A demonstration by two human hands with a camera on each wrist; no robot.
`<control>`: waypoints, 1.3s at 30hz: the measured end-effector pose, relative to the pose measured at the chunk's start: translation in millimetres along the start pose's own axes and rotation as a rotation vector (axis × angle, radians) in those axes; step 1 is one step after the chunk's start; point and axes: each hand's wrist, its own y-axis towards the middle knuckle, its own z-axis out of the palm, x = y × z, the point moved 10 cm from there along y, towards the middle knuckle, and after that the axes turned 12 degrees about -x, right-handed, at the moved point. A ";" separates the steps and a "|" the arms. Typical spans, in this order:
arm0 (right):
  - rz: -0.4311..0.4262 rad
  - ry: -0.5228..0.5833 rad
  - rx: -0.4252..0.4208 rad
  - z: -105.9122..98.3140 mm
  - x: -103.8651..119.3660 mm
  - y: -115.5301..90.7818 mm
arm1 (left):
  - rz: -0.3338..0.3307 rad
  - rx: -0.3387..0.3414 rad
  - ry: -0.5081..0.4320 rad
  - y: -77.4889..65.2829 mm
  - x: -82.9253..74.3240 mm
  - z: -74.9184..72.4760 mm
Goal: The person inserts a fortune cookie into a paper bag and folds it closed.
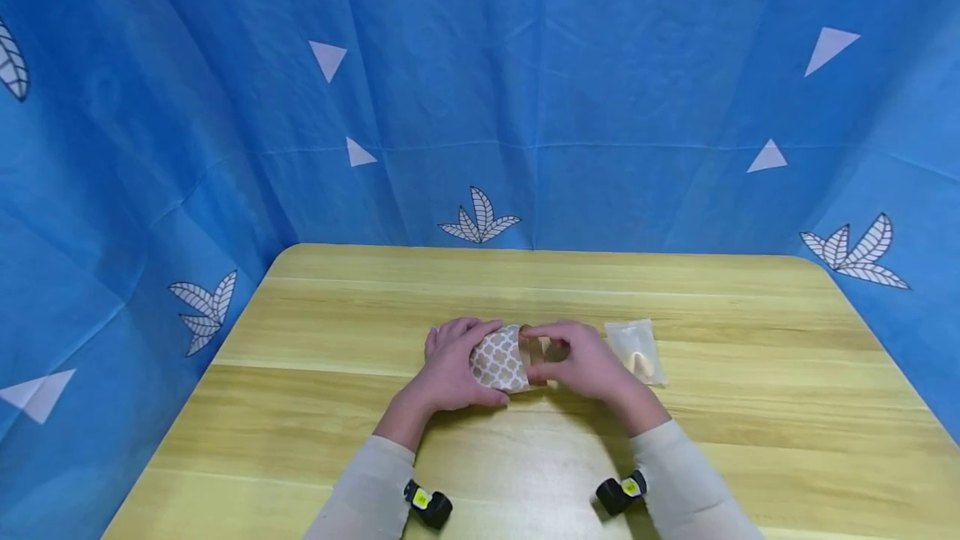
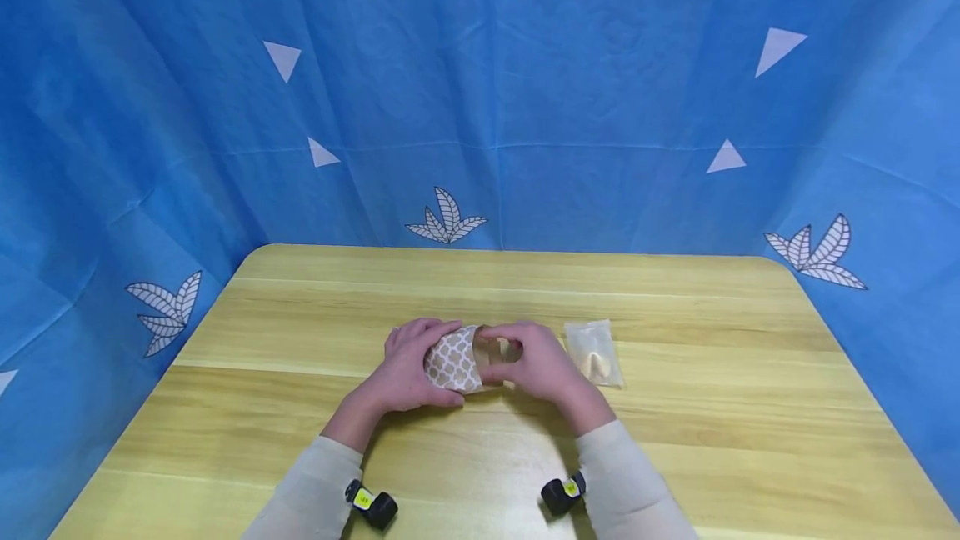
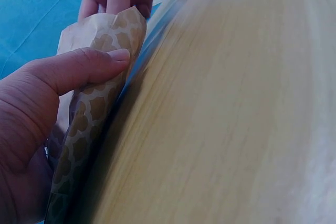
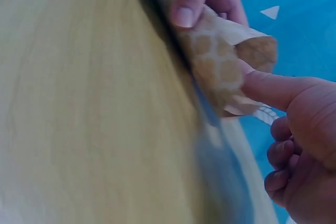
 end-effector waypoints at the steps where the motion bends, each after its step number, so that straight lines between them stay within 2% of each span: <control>1: 0.001 0.000 -0.008 -4.1 1.2 -0.1 | -0.003 0.000 0.002 0.2 0.3 -0.4; 5: 0.002 -0.007 -0.036 -22.3 7.3 -1.2 | -0.009 -0.003 0.007 0.9 1.4 -1.1; 10: 0.003 -0.069 -0.076 -49.9 6.1 -7.5 | -0.013 -0.006 0.000 0.7 2.3 -0.9; 17: 0.056 -0.128 -0.104 -89.3 -14.8 -27.7 | -0.033 -0.011 -0.003 -1.2 5.2 -2.8; 22: 0.106 -0.161 -0.100 -106.4 -36.6 -40.2 | -0.031 -0.013 0.007 -1.6 6.5 -3.8; 28: 0.134 -0.179 -0.083 -117.4 -60.5 -47.9 | -0.028 -0.012 0.005 -1.3 6.5 -3.0; 39: 0.195 -0.058 0.009 -114.2 -89.7 -59.0 | -0.029 0.002 0.009 -1.1 4.7 -0.4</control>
